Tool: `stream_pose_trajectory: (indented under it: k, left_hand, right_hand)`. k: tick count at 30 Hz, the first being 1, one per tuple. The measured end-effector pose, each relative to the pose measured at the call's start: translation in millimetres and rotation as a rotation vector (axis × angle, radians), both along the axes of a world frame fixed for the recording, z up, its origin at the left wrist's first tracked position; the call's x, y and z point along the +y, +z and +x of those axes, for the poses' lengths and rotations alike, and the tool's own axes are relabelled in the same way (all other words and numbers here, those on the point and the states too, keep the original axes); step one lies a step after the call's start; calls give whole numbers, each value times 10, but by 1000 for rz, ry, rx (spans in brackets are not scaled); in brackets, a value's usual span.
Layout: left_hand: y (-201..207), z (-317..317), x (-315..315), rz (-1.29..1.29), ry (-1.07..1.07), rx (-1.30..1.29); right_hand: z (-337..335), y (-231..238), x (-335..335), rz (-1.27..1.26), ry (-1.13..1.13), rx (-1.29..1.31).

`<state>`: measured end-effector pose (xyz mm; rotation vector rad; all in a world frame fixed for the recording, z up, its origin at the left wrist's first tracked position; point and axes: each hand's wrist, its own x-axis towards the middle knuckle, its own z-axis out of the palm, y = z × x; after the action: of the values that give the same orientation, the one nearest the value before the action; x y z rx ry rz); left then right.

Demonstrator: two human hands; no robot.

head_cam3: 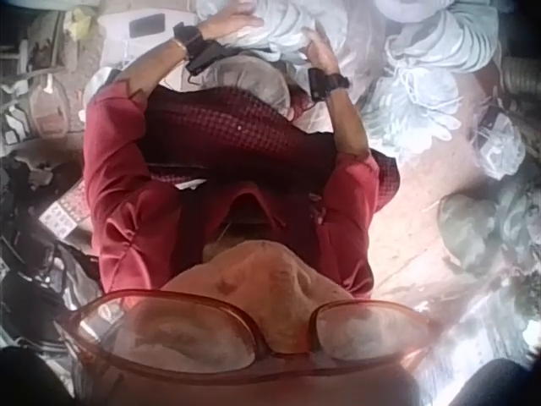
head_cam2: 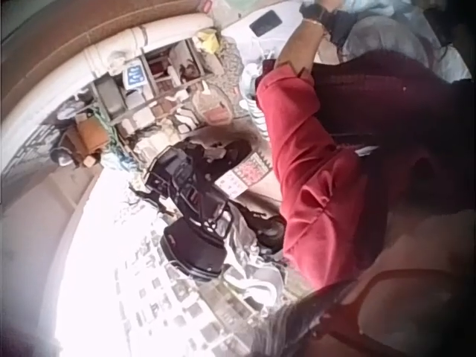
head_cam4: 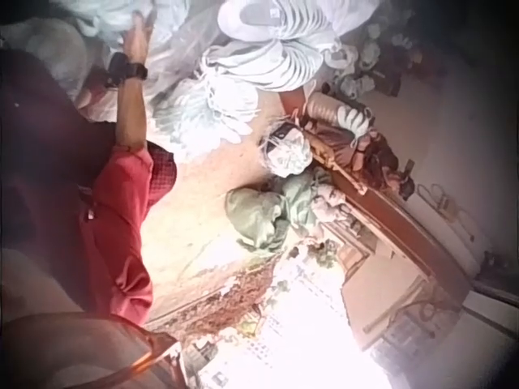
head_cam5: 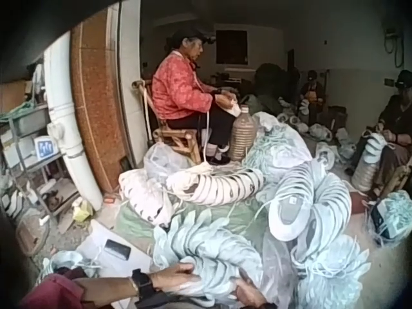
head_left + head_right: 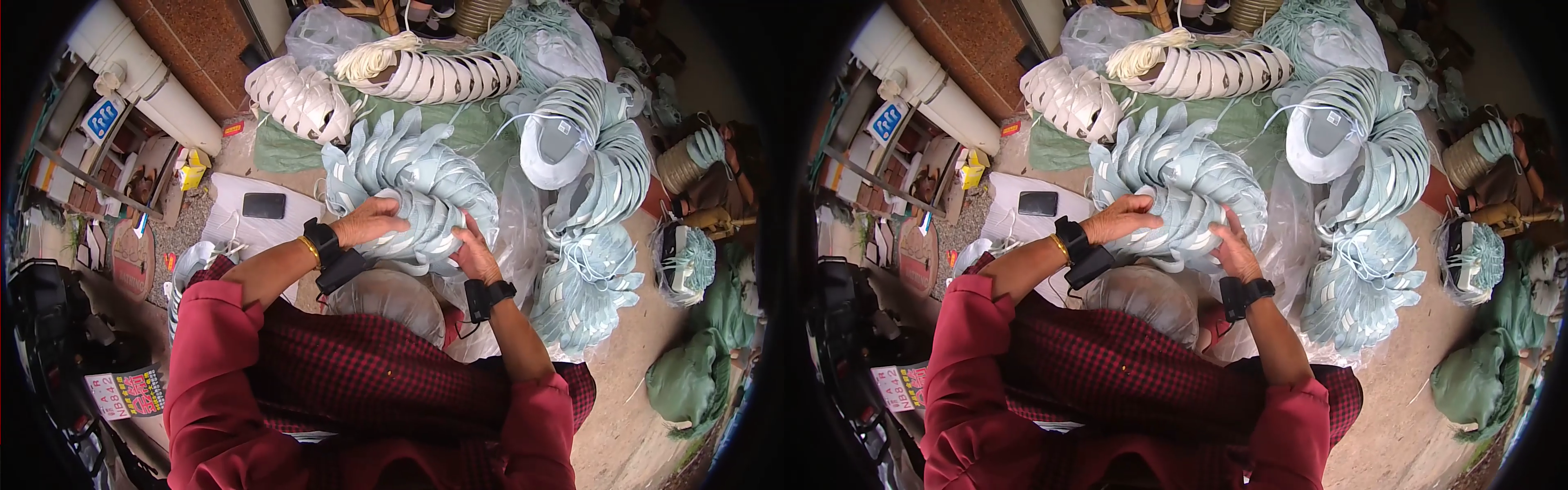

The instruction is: Group and tie together multiple semi-circular shoe components using a white plastic strap.

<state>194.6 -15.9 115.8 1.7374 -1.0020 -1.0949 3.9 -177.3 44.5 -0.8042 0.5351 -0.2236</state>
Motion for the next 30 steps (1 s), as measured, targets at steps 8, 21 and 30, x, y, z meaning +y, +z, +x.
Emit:
stream_pose_trajectory:
  k: [8, 21, 30]
  left_hand:
    - [-79, 40, 100, -50, 140, 72]
    - [-369, 99, 25, 139, 164, 166]
    - [-461, 198, 207, 370, -97, -254]
  right_hand:
    - [1, -51, 48, 63, -3, -30]
    - [86, -56, 90, 84, 64, -93]
    - [111, 182, 214, -21, 87, 34]
